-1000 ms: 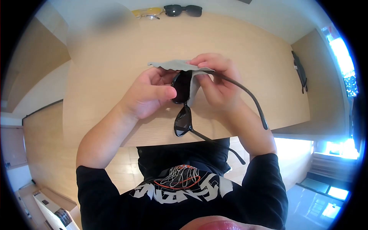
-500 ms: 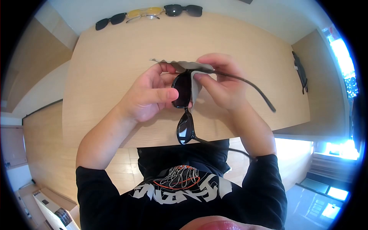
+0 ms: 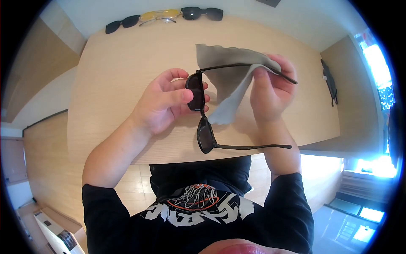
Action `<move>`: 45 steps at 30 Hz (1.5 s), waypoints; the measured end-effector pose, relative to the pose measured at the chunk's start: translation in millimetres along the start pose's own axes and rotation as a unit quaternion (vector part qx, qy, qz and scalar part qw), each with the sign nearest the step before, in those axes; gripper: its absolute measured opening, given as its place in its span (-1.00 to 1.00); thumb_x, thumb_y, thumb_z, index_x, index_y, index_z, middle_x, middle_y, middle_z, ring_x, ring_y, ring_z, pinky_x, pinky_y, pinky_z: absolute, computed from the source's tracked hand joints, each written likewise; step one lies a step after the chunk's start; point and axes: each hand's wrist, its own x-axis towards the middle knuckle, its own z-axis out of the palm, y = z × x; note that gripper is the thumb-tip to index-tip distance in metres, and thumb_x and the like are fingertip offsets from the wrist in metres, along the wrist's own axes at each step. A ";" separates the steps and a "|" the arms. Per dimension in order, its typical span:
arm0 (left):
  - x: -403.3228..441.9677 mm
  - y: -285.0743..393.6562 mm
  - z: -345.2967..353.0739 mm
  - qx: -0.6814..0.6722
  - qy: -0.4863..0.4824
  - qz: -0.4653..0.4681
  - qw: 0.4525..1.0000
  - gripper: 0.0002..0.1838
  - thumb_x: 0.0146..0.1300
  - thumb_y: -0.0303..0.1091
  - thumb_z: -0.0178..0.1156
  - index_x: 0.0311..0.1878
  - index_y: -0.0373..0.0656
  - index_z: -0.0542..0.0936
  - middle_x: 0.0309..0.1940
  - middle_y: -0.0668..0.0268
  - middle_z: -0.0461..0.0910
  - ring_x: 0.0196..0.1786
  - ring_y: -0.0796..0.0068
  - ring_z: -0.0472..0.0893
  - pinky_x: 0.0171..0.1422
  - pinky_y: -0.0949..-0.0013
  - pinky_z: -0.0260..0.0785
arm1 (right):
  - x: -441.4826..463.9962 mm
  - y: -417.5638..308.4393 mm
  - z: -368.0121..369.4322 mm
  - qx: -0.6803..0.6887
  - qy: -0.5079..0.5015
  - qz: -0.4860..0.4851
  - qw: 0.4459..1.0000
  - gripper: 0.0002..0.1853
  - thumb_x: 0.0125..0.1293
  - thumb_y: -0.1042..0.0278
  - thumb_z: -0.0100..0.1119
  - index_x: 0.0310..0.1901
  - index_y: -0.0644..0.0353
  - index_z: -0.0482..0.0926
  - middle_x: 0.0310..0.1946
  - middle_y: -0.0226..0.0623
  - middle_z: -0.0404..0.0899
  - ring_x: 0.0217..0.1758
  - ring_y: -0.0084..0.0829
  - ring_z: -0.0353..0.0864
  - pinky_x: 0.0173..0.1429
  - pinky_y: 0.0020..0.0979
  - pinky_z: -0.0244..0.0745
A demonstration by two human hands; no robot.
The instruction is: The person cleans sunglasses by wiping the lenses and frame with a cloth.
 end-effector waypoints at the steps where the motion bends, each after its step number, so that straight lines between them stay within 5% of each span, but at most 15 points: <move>1: -0.6 0.1 0.6 -0.003 -0.004 0.001 1.000 -0.35 0.05 -0.27 0.47 0.12 -0.12 0.30 0.08 -0.05 0.50 0.05 0.03 0.61 0.12 0.04 0.53 | -2.9 1.1 3.8 0.007 -0.010 0.020 1.000 -0.66 0.18 0.73 0.22 0.00 0.33 0.46 -0.16 -0.17 0.60 -0.11 -0.43 0.62 -0.04 -0.43 0.57; 4: -3.8 0.2 6.5 -0.025 0.014 0.001 1.000 -0.48 0.11 -0.52 0.37 0.07 -0.15 0.30 0.00 0.02 0.57 0.01 0.15 0.63 0.12 0.10 0.53 | -14.4 -3.1 15.4 0.003 -0.056 0.121 0.991 -0.65 0.19 0.65 0.24 0.03 0.31 0.45 -0.10 -0.21 0.54 -0.04 -0.42 0.56 0.02 -0.40 0.52; 6: -5.4 -0.8 2.9 -0.027 -0.010 -0.014 0.999 -0.50 0.11 -0.53 0.37 0.05 -0.16 0.32 -0.01 0.07 0.59 0.00 0.22 0.64 0.10 0.16 0.54 | -20.5 -4.3 23.9 0.009 -0.075 0.231 0.970 -0.64 0.18 0.63 0.24 0.03 0.31 0.46 -0.10 -0.25 0.54 -0.02 -0.43 0.56 0.09 -0.43 0.48; 11: -5.8 -2.1 2.1 -0.051 -0.012 -0.022 0.998 -0.54 0.12 -0.54 0.36 0.02 -0.15 0.34 -0.03 0.13 0.59 -0.01 0.28 0.64 0.07 0.20 0.55 | -18.4 0.3 29.3 -0.004 -0.101 0.296 0.950 -0.63 0.15 0.61 0.29 0.02 0.31 0.48 -0.09 -0.25 0.56 -0.01 -0.46 0.56 0.09 -0.45 0.49; 19: -1.6 3.4 5.7 -0.038 0.048 -0.010 0.998 -0.61 0.20 -0.47 0.31 -0.04 -0.10 0.29 -0.05 0.04 0.56 0.00 0.04 0.63 0.08 -0.03 0.55 | 4.3 -1.9 5.2 -0.051 -0.004 0.148 0.988 -0.63 0.15 0.65 0.30 0.01 0.33 0.49 -0.18 -0.24 0.62 -0.15 -0.49 0.64 -0.08 -0.50 0.59; 28: 0.6 -1.1 -6.6 0.014 0.020 -0.020 1.000 -0.59 0.24 -0.25 0.30 0.01 -0.14 0.33 -0.04 -0.01 0.58 -0.03 -0.04 0.64 0.09 0.00 0.53 | 11.6 2.1 -8.7 -0.108 0.048 -0.041 0.992 -0.58 0.06 0.79 0.33 -0.02 0.36 0.49 -0.20 -0.22 0.63 -0.15 -0.49 0.65 -0.07 -0.53 0.60; 40: -1.0 0.4 -7.6 0.007 0.003 -0.026 1.000 -0.46 0.17 -0.35 0.34 0.14 -0.14 0.30 0.03 0.07 0.53 0.04 -0.05 0.60 0.16 -0.08 0.47 | 13.5 -4.0 -10.1 -0.109 0.060 -0.118 0.985 -0.63 0.08 0.81 0.30 -0.05 0.38 0.51 -0.18 -0.19 0.62 -0.15 -0.44 0.65 -0.07 -0.50 0.61; 45: -0.5 2.5 -2.8 0.018 -0.003 -0.022 1.000 -0.39 0.11 -0.58 0.26 0.22 -0.18 0.26 -0.01 0.11 0.51 0.08 0.08 0.59 0.19 0.03 0.46 | 11.0 -3.4 -13.0 -0.139 -0.010 -0.197 0.970 -0.65 0.08 0.82 0.29 -0.08 0.37 0.52 -0.19 -0.14 0.62 -0.17 -0.40 0.65 -0.09 -0.46 0.61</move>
